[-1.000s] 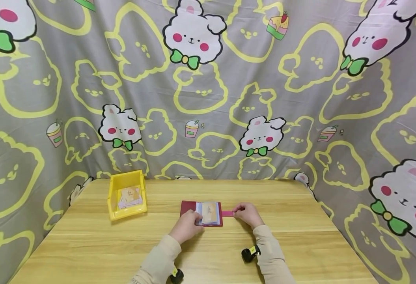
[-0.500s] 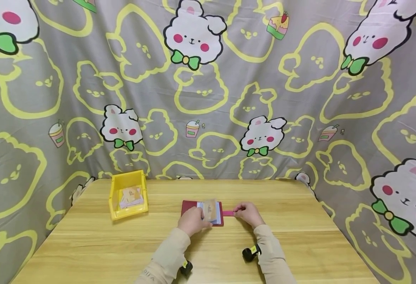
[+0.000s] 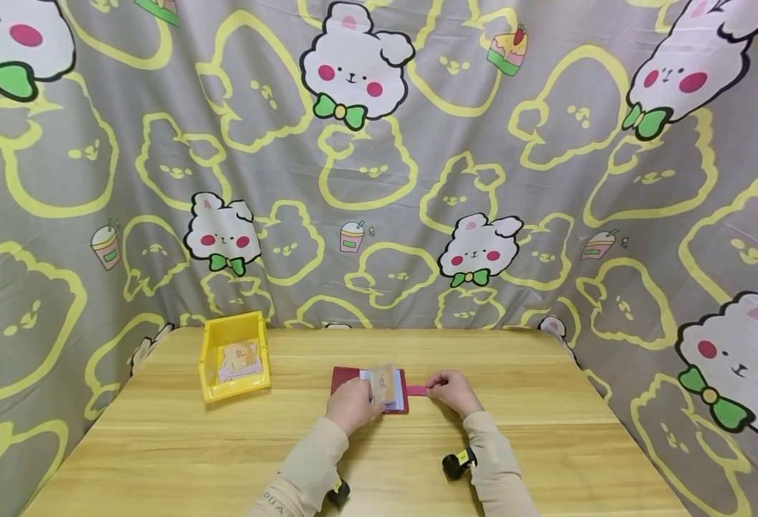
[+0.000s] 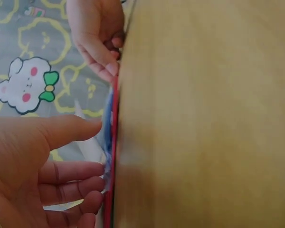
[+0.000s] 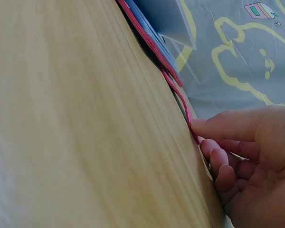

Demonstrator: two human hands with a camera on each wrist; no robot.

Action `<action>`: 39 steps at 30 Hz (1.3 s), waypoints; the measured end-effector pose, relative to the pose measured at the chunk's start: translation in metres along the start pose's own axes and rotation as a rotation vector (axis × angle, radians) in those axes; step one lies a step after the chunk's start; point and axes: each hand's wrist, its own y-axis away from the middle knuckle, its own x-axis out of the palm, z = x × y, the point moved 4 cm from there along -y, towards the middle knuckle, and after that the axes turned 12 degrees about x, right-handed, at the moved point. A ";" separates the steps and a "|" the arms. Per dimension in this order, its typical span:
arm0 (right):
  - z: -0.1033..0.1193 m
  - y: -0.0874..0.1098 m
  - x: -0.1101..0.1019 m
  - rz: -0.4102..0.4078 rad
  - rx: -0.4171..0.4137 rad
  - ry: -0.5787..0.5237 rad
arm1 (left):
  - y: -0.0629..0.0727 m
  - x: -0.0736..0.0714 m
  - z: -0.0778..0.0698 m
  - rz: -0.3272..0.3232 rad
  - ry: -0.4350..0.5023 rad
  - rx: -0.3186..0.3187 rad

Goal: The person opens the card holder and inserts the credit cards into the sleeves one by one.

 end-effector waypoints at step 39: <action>0.000 0.000 0.000 0.023 0.009 -0.010 | 0.032 -0.073 0.095 0.128 0.960 -0.231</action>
